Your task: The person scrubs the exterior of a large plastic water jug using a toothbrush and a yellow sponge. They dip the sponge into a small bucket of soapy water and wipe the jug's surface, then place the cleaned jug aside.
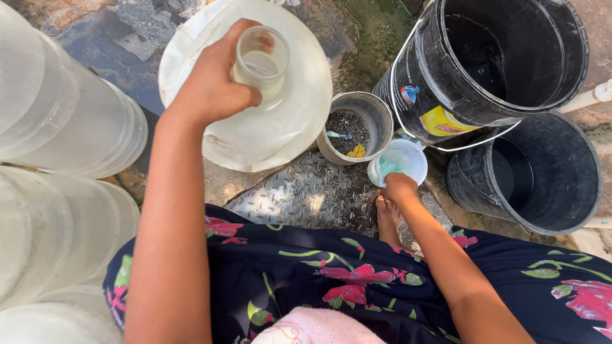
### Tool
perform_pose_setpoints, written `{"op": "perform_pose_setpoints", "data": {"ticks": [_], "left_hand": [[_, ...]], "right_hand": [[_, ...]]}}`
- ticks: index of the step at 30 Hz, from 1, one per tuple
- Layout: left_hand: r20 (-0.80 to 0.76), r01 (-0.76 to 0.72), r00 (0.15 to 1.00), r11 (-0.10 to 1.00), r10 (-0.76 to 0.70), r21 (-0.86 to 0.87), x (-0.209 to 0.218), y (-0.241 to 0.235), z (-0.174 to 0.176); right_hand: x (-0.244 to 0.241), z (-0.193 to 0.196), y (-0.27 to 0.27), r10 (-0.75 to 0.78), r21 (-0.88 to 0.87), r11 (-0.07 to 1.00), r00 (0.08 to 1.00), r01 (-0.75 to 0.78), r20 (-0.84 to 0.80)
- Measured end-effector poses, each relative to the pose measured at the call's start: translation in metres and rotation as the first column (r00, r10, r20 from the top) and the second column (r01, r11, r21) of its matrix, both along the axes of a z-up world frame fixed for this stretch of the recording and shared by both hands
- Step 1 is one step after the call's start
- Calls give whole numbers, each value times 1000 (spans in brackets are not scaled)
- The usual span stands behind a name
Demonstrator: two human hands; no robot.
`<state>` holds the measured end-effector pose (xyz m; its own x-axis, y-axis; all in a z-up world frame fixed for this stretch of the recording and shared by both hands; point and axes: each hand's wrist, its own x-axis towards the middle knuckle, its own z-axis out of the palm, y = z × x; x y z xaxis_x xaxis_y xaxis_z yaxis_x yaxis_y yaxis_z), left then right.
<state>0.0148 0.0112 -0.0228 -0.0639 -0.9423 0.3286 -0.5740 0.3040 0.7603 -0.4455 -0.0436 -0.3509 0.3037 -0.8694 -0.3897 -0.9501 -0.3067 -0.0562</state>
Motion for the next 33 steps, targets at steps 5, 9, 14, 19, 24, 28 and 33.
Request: {"op": "perform_pose_setpoints", "data": {"ticks": [5, 9, 14, 19, 24, 28, 33], "left_hand": [[29, -21, 999, 999, 20, 50, 2, 6, 10], [1, -16, 1000, 992, 16, 123, -5, 15, 18], [-44, 11, 999, 985, -4, 172, -27, 19, 28], [-89, 51, 996, 966, -29, 252, -30, 14, 33], [-103, 69, 994, 966, -44, 248, -26, 9, 33], [-104, 61, 994, 966, -36, 250, -24, 14, 32], [-114, 52, 993, 972, -26, 230, -21, 16, 35]], "right_hand": [[38, 63, -83, -27, -14, 1000, 999, 28, 26], [96, 21, -125, 95, -52, 995, 986, -89, 135], [112, -80, -140, 294, 243, 936, 945, -254, -144], [114, -106, -148, 319, 338, 912, 921, -233, -224], [113, -89, -152, 160, 388, 914, 983, -115, -85], [88, -72, -162, -173, 432, 902, 890, -30, 423], [102, -41, -138, -309, 577, 794, 693, -189, 652]]}}
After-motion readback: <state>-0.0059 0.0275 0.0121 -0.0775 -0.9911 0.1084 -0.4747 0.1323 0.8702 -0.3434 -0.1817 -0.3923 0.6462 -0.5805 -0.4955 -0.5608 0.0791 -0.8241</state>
